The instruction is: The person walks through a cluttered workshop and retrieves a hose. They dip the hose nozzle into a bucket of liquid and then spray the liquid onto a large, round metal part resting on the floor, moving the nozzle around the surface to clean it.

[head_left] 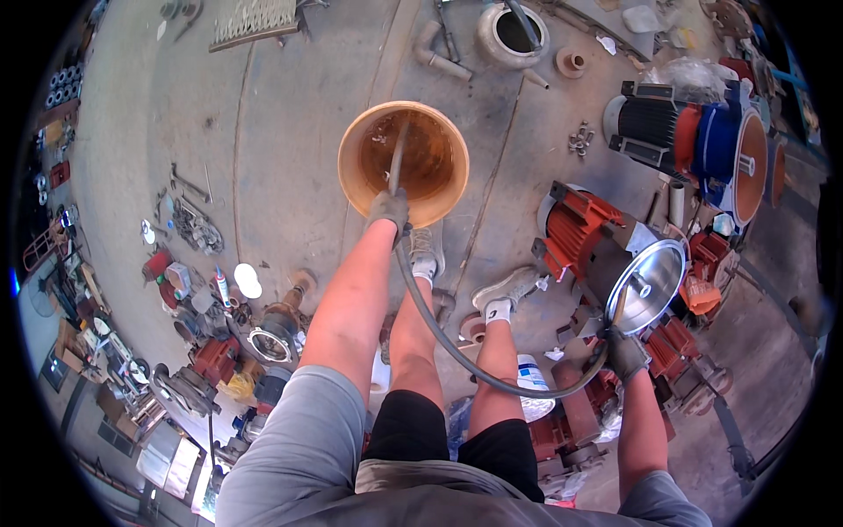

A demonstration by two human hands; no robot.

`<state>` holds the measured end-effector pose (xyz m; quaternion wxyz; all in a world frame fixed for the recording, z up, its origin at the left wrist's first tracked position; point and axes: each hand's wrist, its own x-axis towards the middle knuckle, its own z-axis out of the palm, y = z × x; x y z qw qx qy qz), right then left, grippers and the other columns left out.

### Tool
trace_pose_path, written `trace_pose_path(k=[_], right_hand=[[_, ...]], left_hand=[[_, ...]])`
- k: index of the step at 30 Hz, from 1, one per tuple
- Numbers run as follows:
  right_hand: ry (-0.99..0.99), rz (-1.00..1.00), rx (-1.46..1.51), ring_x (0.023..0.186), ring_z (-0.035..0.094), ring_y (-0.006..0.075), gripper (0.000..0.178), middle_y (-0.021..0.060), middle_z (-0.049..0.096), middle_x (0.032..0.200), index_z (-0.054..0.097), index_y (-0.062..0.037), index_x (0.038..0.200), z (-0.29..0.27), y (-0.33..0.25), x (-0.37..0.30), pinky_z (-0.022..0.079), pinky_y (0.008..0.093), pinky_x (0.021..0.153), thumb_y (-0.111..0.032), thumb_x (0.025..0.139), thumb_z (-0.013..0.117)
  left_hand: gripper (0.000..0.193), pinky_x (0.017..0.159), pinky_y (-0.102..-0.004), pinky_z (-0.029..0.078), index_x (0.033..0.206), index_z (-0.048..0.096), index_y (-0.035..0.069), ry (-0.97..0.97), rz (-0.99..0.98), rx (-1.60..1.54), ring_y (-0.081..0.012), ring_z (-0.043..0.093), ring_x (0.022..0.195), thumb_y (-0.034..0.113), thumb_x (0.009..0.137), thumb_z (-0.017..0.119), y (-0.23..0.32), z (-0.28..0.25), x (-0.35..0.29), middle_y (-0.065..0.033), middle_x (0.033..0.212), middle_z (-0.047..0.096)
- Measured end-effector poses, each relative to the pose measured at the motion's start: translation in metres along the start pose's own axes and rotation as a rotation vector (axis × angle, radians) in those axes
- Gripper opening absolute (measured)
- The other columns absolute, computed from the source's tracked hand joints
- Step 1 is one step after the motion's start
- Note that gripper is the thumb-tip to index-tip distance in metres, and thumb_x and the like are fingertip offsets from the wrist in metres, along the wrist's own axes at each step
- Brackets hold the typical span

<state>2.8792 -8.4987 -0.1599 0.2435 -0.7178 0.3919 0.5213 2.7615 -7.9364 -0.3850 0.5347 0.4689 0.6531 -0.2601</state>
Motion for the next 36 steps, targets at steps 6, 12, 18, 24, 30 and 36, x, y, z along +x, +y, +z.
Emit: trace_pose_path(k=[6,12,18,24,30,36], right_hand=[[-0.034,-0.027,0.014,0.068,0.074,0.0306,0.05,0.0135,0.071,0.082,0.067,-0.0078,0.121,-0.005,0.007,0.004,0.065,0.0466,0.066,-0.051,0.114,0.045],[-0.044,-0.019,0.041,0.067,0.074,0.0319,0.05,0.0132,0.07,0.079,0.064,-0.0067,0.121,-0.01,0.014,0.01,0.065,0.0486,0.066,-0.052,0.114,0.044],[-0.071,0.003,0.093,0.064,0.073,0.0336,0.044,0.0142,0.07,0.079,0.06,-0.0068,0.119,-0.008,0.014,0.014,0.063,0.0467,0.058,-0.047,0.115,0.042],[-0.092,0.026,0.1,0.064,0.073,0.0343,0.047,0.0144,0.069,0.078,0.061,-0.0075,0.119,-0.014,0.018,0.017,0.063,0.0484,0.061,-0.05,0.114,0.043],[-0.118,0.012,0.084,0.067,0.074,0.0325,0.051,0.0143,0.07,0.081,0.062,-0.0045,0.121,-0.014,0.014,0.016,0.063,0.0458,0.063,-0.051,0.114,0.042],[-0.107,0.002,0.122,0.065,0.073,0.0323,0.051,0.0157,0.071,0.081,0.063,-0.0023,0.121,-0.014,0.017,0.015,0.063,0.0449,0.063,-0.048,0.115,0.041]], left_hand=[[0.043,0.051,-0.0391,0.058,0.12,0.064,0.002,0.024,-0.003,0.026,-0.0254,0.069,0.058,0.043,0.111,0.053,-0.003,-0.005,0.003,-0.0119,0.082,0.068],[0.04,0.046,-0.0384,0.057,0.114,0.061,0.005,0.015,-0.033,0.061,-0.022,0.064,0.051,0.045,0.111,0.056,0.002,-0.005,-0.002,-0.0085,0.076,0.063],[0.041,0.047,-0.0393,0.057,0.107,0.063,0.004,0.033,-0.022,0.114,-0.0225,0.063,0.051,0.044,0.111,0.056,0.004,-0.007,-0.008,-0.0083,0.073,0.062],[0.041,0.047,-0.0401,0.055,0.104,0.063,0.003,0.048,-0.047,0.165,-0.0232,0.063,0.052,0.042,0.111,0.053,-0.007,-0.017,-0.023,-0.0079,0.07,0.06],[0.04,0.051,-0.0407,0.057,0.11,0.064,0.003,0.034,-0.128,0.163,-0.024,0.064,0.055,0.041,0.11,0.051,-0.014,-0.024,-0.015,-0.0095,0.076,0.062],[0.047,0.053,-0.0414,0.059,0.128,0.067,0.001,0.054,-0.154,0.225,-0.0258,0.069,0.061,0.039,0.11,0.047,-0.008,-0.015,-0.016,-0.0141,0.085,0.069]])
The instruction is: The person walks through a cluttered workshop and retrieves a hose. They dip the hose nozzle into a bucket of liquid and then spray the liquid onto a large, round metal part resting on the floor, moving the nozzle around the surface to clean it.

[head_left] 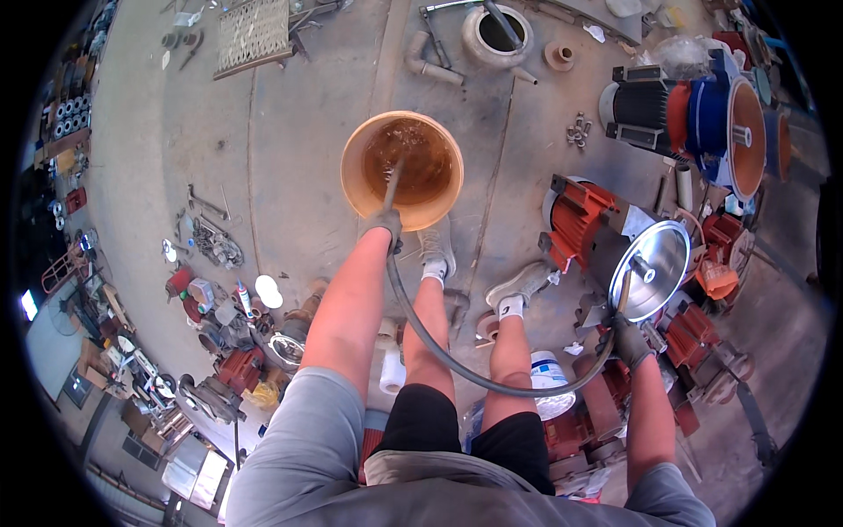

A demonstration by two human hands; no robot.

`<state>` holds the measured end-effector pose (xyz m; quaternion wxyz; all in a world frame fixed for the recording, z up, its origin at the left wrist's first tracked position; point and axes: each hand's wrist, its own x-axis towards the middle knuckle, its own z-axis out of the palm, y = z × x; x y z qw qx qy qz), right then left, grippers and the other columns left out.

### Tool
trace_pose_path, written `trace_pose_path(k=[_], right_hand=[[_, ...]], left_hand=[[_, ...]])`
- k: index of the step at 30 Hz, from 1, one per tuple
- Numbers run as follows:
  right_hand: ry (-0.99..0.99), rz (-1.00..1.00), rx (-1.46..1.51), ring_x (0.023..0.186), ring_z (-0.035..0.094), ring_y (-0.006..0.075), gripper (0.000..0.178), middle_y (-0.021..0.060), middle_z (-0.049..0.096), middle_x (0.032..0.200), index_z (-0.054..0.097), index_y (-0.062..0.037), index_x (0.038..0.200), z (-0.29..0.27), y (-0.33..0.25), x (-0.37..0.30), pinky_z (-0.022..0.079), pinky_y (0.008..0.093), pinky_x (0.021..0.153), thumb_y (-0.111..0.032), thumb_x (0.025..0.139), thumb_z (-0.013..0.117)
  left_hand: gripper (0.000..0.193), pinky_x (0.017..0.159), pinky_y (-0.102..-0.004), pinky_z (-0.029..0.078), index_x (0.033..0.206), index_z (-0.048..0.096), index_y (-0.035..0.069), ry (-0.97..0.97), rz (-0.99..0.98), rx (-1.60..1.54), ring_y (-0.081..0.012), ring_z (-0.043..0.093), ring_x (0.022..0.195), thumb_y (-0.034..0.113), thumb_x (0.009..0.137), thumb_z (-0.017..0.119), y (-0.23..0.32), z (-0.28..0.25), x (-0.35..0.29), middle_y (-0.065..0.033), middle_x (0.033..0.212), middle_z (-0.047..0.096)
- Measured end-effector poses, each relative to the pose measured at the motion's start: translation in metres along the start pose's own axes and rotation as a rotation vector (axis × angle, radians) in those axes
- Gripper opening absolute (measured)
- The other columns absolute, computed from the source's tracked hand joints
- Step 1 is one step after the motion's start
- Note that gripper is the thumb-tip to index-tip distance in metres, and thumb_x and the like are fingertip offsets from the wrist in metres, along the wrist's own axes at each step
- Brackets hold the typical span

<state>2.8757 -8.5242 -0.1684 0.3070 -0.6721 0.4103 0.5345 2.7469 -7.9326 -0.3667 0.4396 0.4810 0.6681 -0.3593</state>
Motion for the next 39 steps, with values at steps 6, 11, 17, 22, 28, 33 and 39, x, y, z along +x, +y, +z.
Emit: trace_pose_path(k=[6,11,17,22,28,33,39], right_hand=[[-0.015,-0.028,-0.005,0.064,0.072,0.0315,0.052,0.0158,0.071,0.077,0.063,-0.0019,0.119,0.001,-0.003,-0.005,0.062,0.0441,0.061,-0.048,0.115,0.04],[-0.03,0.035,0.034,0.063,0.072,0.0307,0.046,0.0151,0.069,0.075,0.064,-0.0039,0.117,0.006,-0.016,-0.015,0.062,0.0436,0.059,-0.044,0.115,0.043],[-0.068,0.017,0.08,0.061,0.07,0.0308,0.043,0.0145,0.068,0.076,0.064,-0.0051,0.115,-0.002,-0.015,-0.007,0.062,0.0453,0.059,-0.044,0.114,0.044],[-0.146,0.017,0.054,0.062,0.071,0.032,0.05,0.0143,0.068,0.078,0.062,-0.0039,0.119,-0.011,-0.014,-0.001,0.062,0.0468,0.061,-0.048,0.115,0.04],[-0.224,0.037,0.1,0.066,0.071,0.0333,0.055,0.0139,0.064,0.079,0.059,-0.0038,0.124,-0.021,0.0,0.005,0.063,0.0485,0.064,-0.054,0.115,0.038],[-0.272,-0.11,0.152,0.058,0.064,0.0221,0.06,0.0113,0.067,0.085,0.062,-0.003,0.137,-0.024,0.012,0.016,0.06,0.0423,0.061,-0.055,0.112,0.048],[-0.315,-0.192,0.28,0.076,0.069,0.0228,0.052,0.0115,0.07,0.1,0.064,-0.0046,0.132,-0.008,0.011,0.005,0.06,0.042,0.067,-0.05,0.11,0.053]], left_hand=[[0.05,0.055,-0.0415,0.06,0.135,0.065,0.001,-0.025,-0.005,0.092,-0.0264,0.072,0.064,0.039,0.11,0.044,0.001,0.004,0.002,-0.0151,0.092,0.073],[0.052,0.056,-0.0407,0.061,0.137,0.065,0.0,-0.002,-0.001,0.201,-0.0258,0.072,0.065,0.039,0.11,0.044,0.006,0.0,-0.013,-0.0159,0.094,0.073],[0.052,0.057,-0.0421,0.061,0.151,0.047,0.001,0.018,-0.042,0.359,-0.027,0.073,0.067,0.025,0.106,0.056,0.026,-0.006,-0.044,-0.0197,0.097,0.073],[0.071,0.064,-0.0469,0.064,0.157,0.022,-0.002,0.144,-0.05,0.35,-0.0309,0.076,0.078,0.019,0.102,0.061,0.027,0.003,-0.065,-0.0253,0.103,0.072],[0.075,0.088,-0.0513,0.062,0.155,0.029,-0.004,0.122,0.332,0.842,-0.0401,0.074,0.105,0.031,0.101,0.066,0.01,0.031,-0.125,-0.0277,0.121,0.071],[0.062,0.099,-0.0533,0.058,0.144,0.043,-0.003,-0.022,0.921,1.29,-0.0448,0.072,0.113,0.038,0.103,0.065,0.04,0.09,-0.301,-0.0338,0.122,0.069],[0.033,0.076,-0.0452,0.057,0.121,0.059,0.003,-0.477,1.634,1.545,-0.0371,0.072,0.091,0.031,0.104,0.062,0.082,0.147,-0.578,-0.0192,0.094,0.07]])
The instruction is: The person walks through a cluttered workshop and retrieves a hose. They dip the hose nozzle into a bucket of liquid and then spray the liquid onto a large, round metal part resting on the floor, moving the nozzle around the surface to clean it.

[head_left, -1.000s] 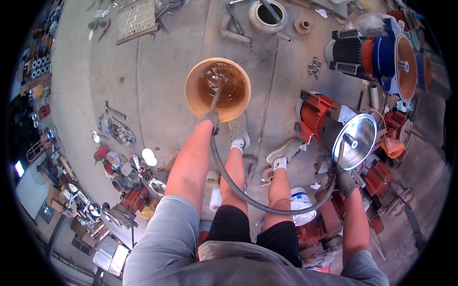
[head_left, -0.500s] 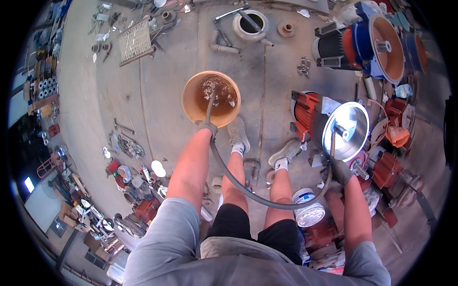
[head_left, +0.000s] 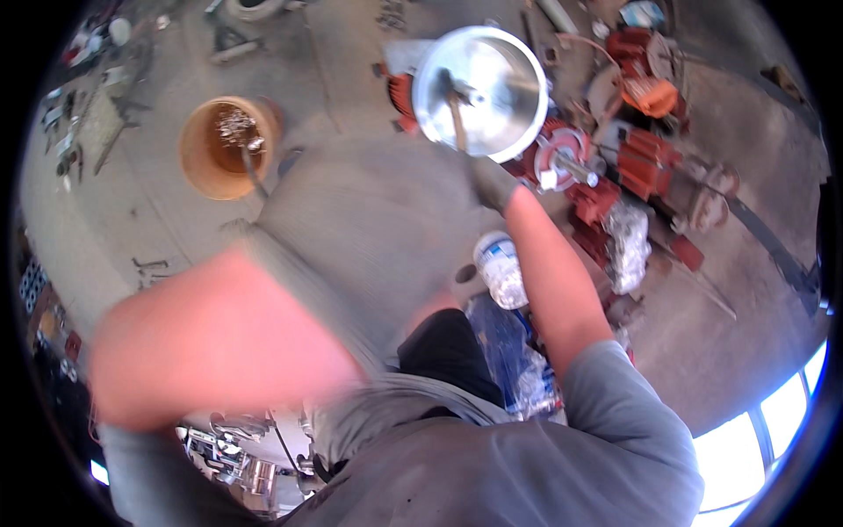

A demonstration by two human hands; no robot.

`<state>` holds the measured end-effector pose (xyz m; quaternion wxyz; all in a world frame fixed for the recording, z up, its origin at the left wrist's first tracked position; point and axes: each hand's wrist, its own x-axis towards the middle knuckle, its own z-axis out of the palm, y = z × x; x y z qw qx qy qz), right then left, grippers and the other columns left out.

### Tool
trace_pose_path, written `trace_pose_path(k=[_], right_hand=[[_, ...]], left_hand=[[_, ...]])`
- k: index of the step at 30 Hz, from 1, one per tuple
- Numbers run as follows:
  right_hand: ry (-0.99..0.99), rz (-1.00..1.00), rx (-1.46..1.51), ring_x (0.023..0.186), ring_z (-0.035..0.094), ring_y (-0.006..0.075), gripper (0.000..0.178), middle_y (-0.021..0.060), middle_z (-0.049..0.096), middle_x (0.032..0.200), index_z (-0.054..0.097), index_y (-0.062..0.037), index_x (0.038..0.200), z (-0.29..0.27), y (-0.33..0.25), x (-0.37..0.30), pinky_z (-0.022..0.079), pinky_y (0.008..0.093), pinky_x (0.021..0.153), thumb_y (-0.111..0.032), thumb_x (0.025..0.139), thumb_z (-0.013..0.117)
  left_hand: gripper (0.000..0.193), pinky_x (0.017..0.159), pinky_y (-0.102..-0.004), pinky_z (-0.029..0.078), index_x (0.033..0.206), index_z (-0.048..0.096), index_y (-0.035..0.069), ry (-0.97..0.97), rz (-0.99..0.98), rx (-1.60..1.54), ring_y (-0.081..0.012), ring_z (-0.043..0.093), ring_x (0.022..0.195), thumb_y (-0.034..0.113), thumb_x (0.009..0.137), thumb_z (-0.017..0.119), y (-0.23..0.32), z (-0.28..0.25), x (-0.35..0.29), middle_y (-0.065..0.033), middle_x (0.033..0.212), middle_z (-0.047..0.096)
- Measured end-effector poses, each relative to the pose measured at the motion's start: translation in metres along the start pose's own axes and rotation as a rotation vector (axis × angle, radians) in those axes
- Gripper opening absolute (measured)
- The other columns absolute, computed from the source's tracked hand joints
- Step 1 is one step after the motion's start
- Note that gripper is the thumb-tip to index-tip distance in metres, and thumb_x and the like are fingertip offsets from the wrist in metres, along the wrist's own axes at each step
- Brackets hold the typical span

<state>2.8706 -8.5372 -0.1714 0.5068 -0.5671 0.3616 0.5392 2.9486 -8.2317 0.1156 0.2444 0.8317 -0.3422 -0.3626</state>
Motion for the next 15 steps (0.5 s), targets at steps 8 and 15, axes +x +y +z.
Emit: trace_pose_path(k=[8,15], right_hand=[[0.029,-0.09,-0.148,0.084,0.072,0.0279,0.038,0.0145,0.072,0.092,0.07,-0.0002,0.116,-0.012,0.005,0.01,0.06,0.0436,0.081,-0.032,0.109,0.051],[-0.045,-0.075,0.056,0.072,0.07,0.0281,0.038,0.0148,0.069,0.086,0.065,0.0006,0.116,-0.016,0.003,-0.002,0.062,0.0435,0.071,-0.034,0.107,0.053]], left_hand=[[0.039,0.079,-0.045,0.057,0.12,0.062,0.002,-0.122,0.642,-0.018,-0.0365,0.073,0.094,0.037,0.104,0.062,0.107,0.0,0.053,-0.02,0.098,0.071],[0.045,0.082,-0.0448,0.058,0.119,0.065,0.0,-0.213,0.752,-0.022,-0.0359,0.074,0.096,0.042,0.103,0.062,0.129,0.017,0.076,-0.0208,0.101,0.073]])
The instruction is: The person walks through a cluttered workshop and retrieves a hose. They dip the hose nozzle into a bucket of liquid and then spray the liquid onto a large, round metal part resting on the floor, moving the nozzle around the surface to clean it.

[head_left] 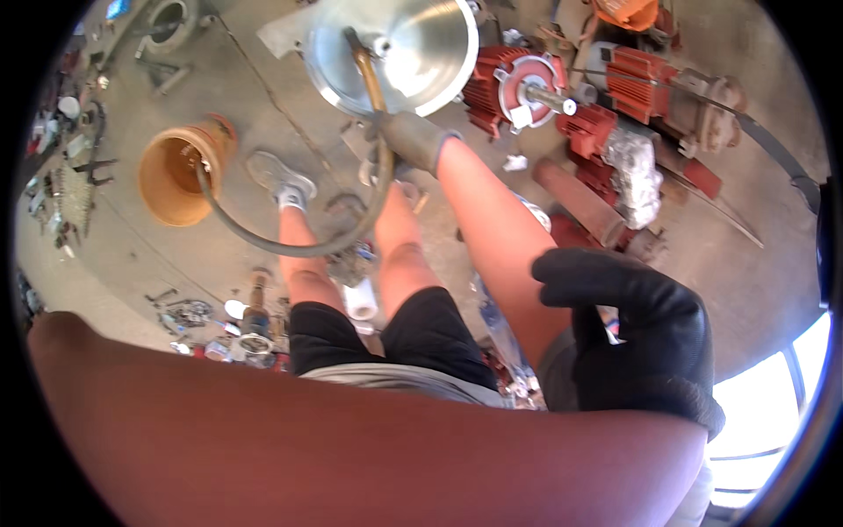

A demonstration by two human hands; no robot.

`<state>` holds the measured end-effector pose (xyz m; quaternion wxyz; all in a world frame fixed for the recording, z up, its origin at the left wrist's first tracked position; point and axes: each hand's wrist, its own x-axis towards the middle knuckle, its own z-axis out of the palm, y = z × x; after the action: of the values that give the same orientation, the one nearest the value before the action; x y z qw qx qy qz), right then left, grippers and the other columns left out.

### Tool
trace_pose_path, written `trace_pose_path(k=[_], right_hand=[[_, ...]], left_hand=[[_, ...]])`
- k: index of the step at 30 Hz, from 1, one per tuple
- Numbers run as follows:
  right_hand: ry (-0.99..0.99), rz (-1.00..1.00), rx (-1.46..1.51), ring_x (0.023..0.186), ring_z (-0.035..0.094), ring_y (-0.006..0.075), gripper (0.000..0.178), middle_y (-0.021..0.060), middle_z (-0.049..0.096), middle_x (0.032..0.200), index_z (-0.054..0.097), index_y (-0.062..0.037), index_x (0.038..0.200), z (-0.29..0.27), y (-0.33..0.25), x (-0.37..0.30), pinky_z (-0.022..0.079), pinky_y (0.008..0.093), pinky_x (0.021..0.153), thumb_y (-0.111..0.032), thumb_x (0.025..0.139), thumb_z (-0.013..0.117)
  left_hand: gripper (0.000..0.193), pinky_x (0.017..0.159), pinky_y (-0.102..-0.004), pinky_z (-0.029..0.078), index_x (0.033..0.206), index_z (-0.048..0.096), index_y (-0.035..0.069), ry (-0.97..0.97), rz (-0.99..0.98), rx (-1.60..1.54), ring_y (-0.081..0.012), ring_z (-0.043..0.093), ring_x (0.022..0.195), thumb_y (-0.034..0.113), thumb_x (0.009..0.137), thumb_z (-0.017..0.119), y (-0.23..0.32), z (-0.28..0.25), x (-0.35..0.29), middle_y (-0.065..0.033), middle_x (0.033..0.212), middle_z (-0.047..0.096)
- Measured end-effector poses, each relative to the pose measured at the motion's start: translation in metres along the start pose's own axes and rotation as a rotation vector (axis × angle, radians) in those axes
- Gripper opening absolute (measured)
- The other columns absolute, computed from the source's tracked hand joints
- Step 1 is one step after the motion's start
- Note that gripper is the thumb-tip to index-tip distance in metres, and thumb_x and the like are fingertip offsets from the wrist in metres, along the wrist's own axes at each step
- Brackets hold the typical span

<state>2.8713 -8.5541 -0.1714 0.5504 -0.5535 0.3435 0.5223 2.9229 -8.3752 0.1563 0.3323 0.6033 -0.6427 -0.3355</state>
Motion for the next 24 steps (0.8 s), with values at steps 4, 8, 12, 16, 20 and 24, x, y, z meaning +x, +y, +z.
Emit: trace_pose_path(k=[4,8,12,16,20,24], right_hand=[[0.062,-0.145,-0.128,0.071,0.069,0.0243,0.033,0.014,0.068,0.086,0.066,0.0025,0.12,-0.011,0.023,0.017,0.058,0.0402,0.066,-0.025,0.103,0.058],[-0.005,0.035,0.003,0.076,0.072,0.0254,0.035,0.0156,0.072,0.09,0.066,0.001,0.125,-0.005,-0.003,-0.008,0.061,0.0412,0.067,-0.025,0.106,0.055],[-0.031,-0.053,-0.136,0.079,0.075,0.0286,0.042,0.0171,0.075,0.093,0.067,0.001,0.124,-0.009,0.012,0.015,0.062,0.0452,0.07,-0.035,0.109,0.051],[0.145,-0.176,-0.294,0.083,0.077,0.0325,0.056,0.0198,0.076,0.094,0.071,0.0029,0.119,0.01,0.019,-0.002,0.06,0.0455,0.076,-0.046,0.112,0.045],[-0.03,-0.059,-0.095,0.093,0.076,0.0358,0.059,0.0218,0.076,0.096,0.072,0.0018,0.121,0.025,0.005,-0.018,0.057,0.0468,0.079,-0.048,0.113,0.042],[-0.052,-0.214,-0.205,0.096,0.074,0.0375,0.046,0.0258,0.076,0.106,0.074,0.0017,0.118,0.027,0.023,0.001,0.057,0.0464,0.082,-0.036,0.109,0.049]], left_hand=[[0.048,0.083,-0.0447,0.058,0.119,0.067,0.0,-0.061,-0.018,0.053,-0.0356,0.075,0.097,0.045,0.102,0.062,-0.014,0.005,0.013,-0.0212,0.103,0.074],[0.052,0.085,-0.0446,0.059,0.118,0.069,-0.001,-0.047,-0.118,0.115,-0.0352,0.075,0.098,0.048,0.102,0.062,-0.035,0.013,0.02,-0.0216,0.105,0.075],[0.055,0.087,-0.0445,0.059,0.118,0.07,-0.002,0.041,-0.346,0.176,-0.0349,0.076,0.099,0.051,0.102,0.062,-0.067,0.016,0.025,-0.0221,0.106,0.076],[0.059,0.089,-0.0444,0.059,0.118,0.072,-0.002,0.167,-0.825,0.175,-0.0346,0.077,0.101,0.054,0.101,0.062,-0.128,0.049,0.026,-0.0225,0.108,0.077],[0.063,0.09,-0.0443,0.06,0.117,0.074,-0.003,0.297,-1.454,-0.139,-0.0343,0.077,0.102,0.056,0.101,0.062,-0.212,0.116,0.018,-0.0229,0.11,0.078],[0.069,0.093,-0.0387,0.059,0.126,0.069,-0.003,0.534,-1.775,-0.737,-0.0297,0.076,0.104,0.061,0.102,0.06,-0.27,0.167,0.024,-0.0201,0.112,0.076]])
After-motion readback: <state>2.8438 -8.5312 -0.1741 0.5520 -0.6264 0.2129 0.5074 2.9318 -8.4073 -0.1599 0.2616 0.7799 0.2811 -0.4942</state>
